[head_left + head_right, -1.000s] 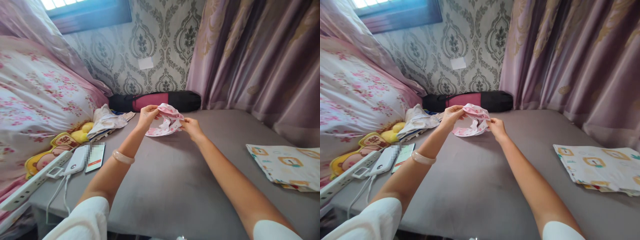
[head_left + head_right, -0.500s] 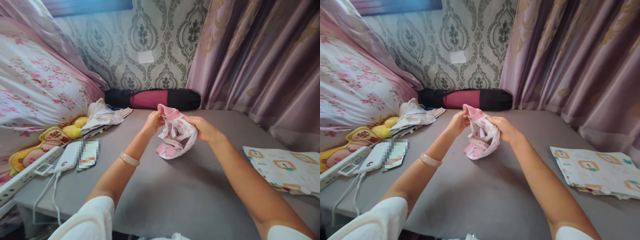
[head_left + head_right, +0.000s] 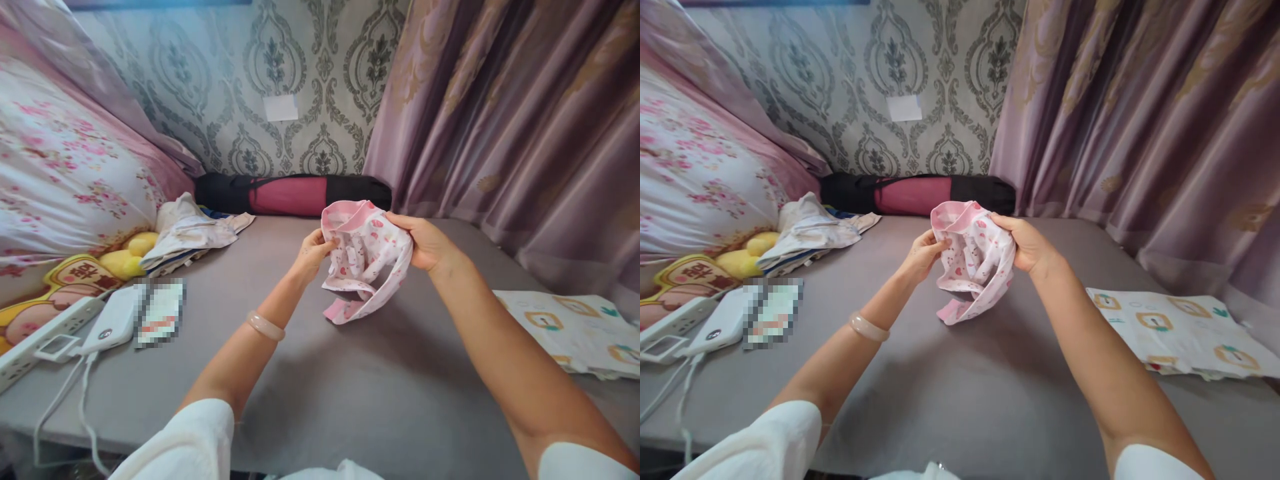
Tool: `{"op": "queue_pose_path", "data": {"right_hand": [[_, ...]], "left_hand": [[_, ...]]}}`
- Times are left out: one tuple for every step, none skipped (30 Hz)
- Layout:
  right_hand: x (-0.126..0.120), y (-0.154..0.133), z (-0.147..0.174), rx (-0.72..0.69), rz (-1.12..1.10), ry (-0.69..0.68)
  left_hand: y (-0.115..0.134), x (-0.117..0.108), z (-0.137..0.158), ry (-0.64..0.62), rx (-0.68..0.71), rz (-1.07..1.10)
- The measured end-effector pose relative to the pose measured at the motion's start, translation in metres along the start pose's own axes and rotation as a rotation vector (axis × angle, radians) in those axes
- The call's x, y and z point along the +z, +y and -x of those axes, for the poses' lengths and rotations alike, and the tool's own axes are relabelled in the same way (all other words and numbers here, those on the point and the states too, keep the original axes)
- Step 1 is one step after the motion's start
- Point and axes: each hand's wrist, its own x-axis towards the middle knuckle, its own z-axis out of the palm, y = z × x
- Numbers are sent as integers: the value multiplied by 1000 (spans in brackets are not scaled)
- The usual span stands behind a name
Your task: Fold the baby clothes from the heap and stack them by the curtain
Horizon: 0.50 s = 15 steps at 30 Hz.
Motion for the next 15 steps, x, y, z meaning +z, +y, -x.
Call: {"op": "queue_pose_path", "data": {"right_hand": [[-3, -4, 1, -27, 21, 17], [-6, -8, 2, -56, 49, 35], [-10, -12, 4, -81, 82, 51], [-14, -17, 5, -101, 117, 64], [-18, -21, 7, -112, 153, 73], [-22, -25, 9, -114, 186, 79], [-26, -30, 12, -110, 217, 82], [-29, -33, 14, -103, 248, 82], [-32, -37, 17, -98, 278, 78], [-35, -40, 20, -97, 311, 74], [-37, -44, 23, -100, 349, 68], [-38, -47, 26, -109, 390, 62], [-39, -50, 29, -123, 435, 52], [-39, -54, 33, -144, 481, 41], [-39, -58, 36, -169, 528, 32]], "left_hand": [[0, -2, 0, 17, -15, -5], [1, -5, 0, 26, -28, -5], [3, -7, 1, 31, -38, -2], [5, -10, 2, 35, -45, -1], [9, -13, 3, 39, -48, -4], [12, -16, 3, 41, -45, -10], [17, -19, 4, 38, -40, -19], [23, -21, 4, 33, -32, -29], [29, -23, 5, 29, -20, -40], [37, -25, 5, 26, -3, -52], [46, -26, 6, 26, 20, -65], [56, -26, 7, 26, 46, -80], [66, -27, 8, 27, 77, -100], [78, -27, 10, 28, 109, -126], [90, -27, 13, 27, 137, -165]]}}
